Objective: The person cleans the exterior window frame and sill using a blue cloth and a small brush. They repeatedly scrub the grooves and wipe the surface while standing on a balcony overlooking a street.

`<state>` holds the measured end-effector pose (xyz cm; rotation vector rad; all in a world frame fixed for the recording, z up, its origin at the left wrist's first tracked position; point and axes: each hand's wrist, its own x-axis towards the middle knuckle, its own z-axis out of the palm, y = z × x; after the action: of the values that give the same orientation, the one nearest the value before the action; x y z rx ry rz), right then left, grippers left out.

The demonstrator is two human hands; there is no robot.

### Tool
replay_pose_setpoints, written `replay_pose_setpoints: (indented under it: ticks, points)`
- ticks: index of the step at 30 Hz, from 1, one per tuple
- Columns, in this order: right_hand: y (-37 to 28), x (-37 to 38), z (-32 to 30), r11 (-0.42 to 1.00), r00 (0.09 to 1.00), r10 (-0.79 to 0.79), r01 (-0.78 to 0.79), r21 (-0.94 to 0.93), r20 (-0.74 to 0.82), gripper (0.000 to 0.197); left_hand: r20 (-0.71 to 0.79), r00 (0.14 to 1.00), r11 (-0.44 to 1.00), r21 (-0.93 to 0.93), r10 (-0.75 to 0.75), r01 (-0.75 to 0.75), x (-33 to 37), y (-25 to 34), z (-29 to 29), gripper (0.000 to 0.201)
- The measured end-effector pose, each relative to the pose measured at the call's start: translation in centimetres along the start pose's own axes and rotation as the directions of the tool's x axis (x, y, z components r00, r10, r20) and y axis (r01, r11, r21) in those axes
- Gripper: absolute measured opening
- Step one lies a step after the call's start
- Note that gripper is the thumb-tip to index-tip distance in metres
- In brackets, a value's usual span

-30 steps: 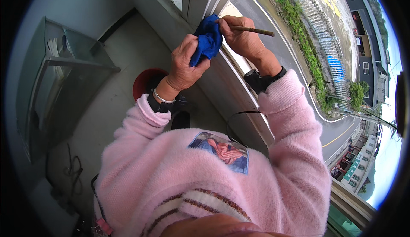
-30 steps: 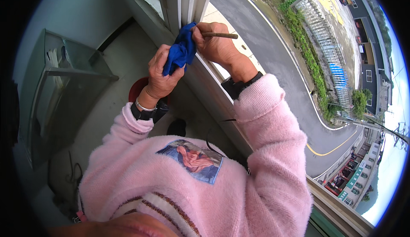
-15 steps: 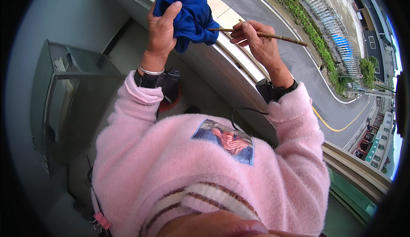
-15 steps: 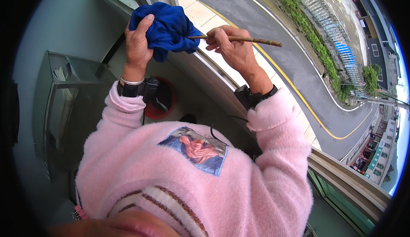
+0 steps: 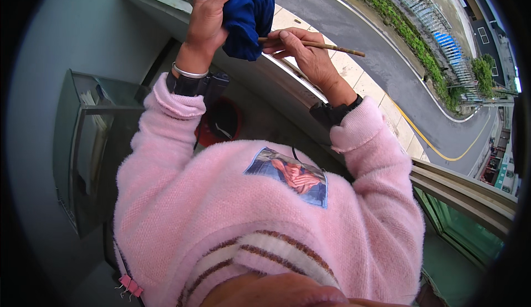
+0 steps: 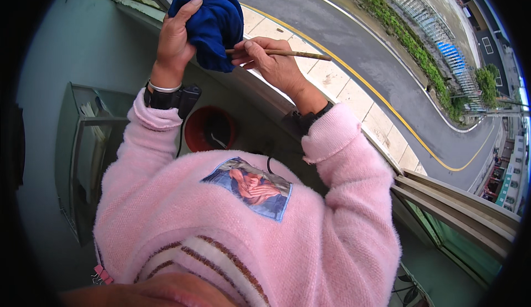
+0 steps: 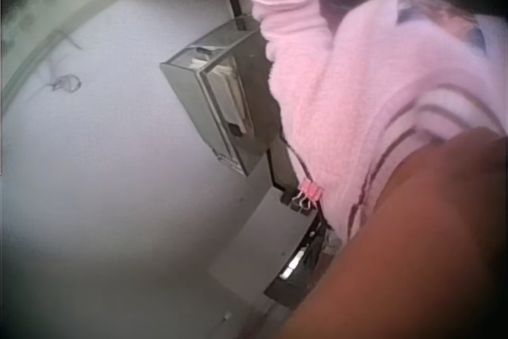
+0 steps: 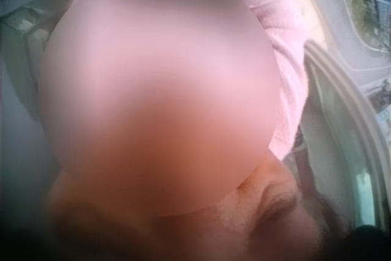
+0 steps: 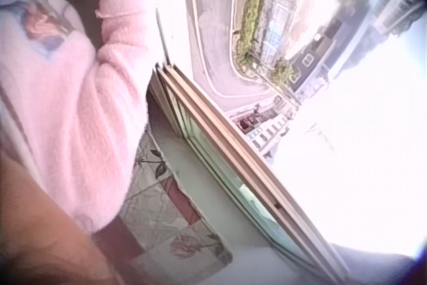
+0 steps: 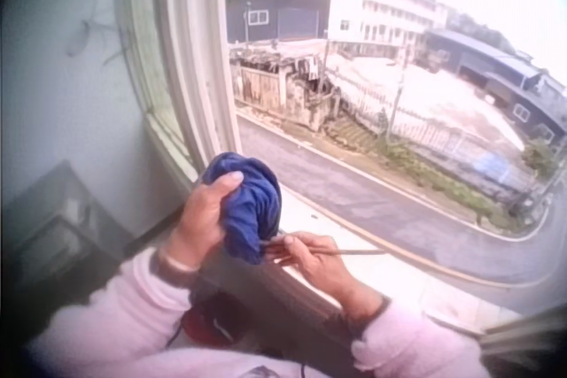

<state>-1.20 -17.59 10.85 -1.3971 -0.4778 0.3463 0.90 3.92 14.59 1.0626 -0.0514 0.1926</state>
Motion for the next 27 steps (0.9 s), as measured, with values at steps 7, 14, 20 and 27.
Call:
replay_pose_setpoints:
  ticks: [7,14,20,27]
  points:
    - [-1.6,-1.2,-0.5,0.993,0.998,-0.007,0.014,0.118,-0.061,0.034,-0.002,0.999,0.982,0.183,-0.04,0.039,1.9,2.1,-0.4,0.022]
    - [-4.8,-4.3,-3.8,0.991,0.968,-0.131,0.127,-0.031,-0.216,0.031,0.269,0.962,0.944,0.304,0.044,-0.128,4.0,4.8,0.3,0.02]
    - [-6.5,-5.0,-4.5,0.961,0.936,-0.272,0.278,-0.007,-0.224,0.032,0.368,0.93,0.844,0.498,0.001,-0.198,5.7,5.5,0.8,0.025]
    - [-9.0,-4.3,-6.3,0.971,0.954,-0.234,0.22,-0.094,-0.188,0.031,0.537,0.841,0.78,0.554,-0.067,-0.292,4.3,6.8,2.2,0.03]
